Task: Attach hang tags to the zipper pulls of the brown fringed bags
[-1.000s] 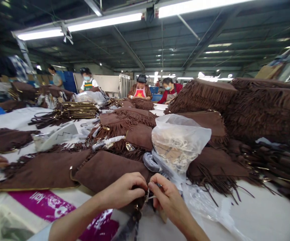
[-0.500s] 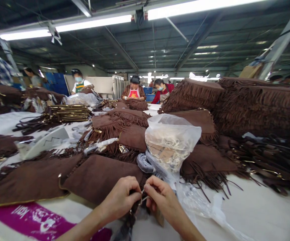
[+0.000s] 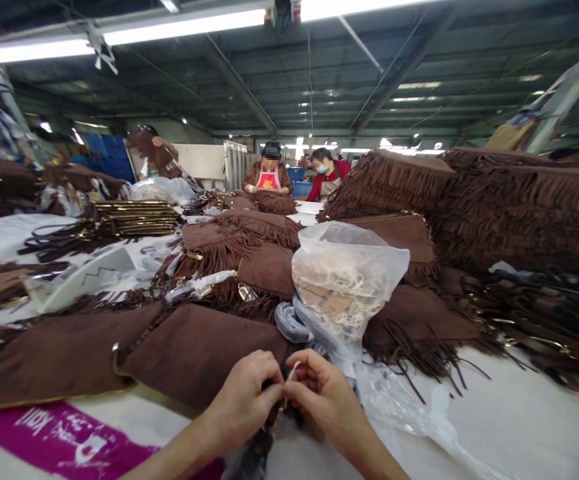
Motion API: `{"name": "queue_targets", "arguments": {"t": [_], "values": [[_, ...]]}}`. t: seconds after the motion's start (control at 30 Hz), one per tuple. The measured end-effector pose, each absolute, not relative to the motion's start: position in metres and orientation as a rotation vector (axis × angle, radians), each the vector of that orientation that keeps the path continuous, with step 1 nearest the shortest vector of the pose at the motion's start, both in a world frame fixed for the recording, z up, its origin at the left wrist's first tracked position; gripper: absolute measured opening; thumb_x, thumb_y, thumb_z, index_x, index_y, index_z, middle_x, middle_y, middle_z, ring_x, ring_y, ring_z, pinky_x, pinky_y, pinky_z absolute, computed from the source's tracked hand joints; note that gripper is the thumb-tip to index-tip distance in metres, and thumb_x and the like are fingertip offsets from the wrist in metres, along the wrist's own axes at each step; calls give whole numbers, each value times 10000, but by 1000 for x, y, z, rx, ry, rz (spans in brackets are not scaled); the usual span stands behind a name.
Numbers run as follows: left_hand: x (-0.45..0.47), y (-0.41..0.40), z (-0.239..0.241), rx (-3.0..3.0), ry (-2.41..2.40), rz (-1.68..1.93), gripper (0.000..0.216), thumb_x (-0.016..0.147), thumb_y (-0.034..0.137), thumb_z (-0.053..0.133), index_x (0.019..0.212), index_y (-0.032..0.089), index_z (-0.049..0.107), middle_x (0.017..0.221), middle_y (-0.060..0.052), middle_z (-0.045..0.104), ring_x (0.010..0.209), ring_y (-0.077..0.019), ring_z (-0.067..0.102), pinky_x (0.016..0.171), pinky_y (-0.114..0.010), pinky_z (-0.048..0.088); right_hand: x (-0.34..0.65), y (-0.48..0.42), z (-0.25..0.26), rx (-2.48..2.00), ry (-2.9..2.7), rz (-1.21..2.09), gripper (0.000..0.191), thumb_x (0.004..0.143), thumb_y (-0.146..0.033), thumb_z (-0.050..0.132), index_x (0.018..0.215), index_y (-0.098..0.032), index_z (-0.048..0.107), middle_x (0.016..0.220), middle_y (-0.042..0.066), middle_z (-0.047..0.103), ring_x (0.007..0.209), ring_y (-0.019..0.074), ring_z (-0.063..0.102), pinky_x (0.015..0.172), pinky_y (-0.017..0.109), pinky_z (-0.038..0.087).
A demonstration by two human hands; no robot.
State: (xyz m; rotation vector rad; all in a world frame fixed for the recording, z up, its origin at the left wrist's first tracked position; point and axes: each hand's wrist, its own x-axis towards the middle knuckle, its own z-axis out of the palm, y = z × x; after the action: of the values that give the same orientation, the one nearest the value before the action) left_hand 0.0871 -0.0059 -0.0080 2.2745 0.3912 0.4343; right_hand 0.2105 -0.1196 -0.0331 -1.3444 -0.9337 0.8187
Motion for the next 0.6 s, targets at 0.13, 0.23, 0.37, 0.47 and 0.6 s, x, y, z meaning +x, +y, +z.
{"name": "queue_targets", "arguments": {"t": [0.13,0.23,0.37,0.47,0.6], "values": [[86,-6,-9,2297,372,438,187,779,84,594,622,162,529,715,-11,577,751,-156,516,681,-261,328,211,-119,-40,-1418,-947,782,196,774,-200,601,967,-212,575,674,-55,576,583,124,550,548,230,436],[86,-6,-9,2303,355,452,178,749,62,567,613,165,517,706,-12,571,745,-156,514,676,-262,331,212,-122,-37,-1473,-1062,747,222,793,-144,526,1001,-221,539,672,-68,541,570,119,532,534,225,416],[87,-7,-9,2328,324,495,168,677,33,523,583,171,507,665,-10,563,711,-155,509,654,-263,330,212,-127,-23,-1578,-1312,602,298,768,-58,489,1014,-227,498,708,-67,550,620,123,537,568,226,372],[88,-8,-10,2359,300,495,156,643,37,515,567,173,495,655,-11,569,689,-155,500,651,-271,326,213,-131,-14,-1621,-1455,537,317,760,-22,457,994,-233,487,735,-64,545,625,122,530,580,226,354],[87,-10,-10,2325,257,536,138,639,43,496,592,173,505,672,-14,570,708,-158,498,664,-269,337,213,-132,-11,-1666,-1567,400,318,707,1,445,917,-239,458,741,-60,516,655,135,526,591,234,326]]}}
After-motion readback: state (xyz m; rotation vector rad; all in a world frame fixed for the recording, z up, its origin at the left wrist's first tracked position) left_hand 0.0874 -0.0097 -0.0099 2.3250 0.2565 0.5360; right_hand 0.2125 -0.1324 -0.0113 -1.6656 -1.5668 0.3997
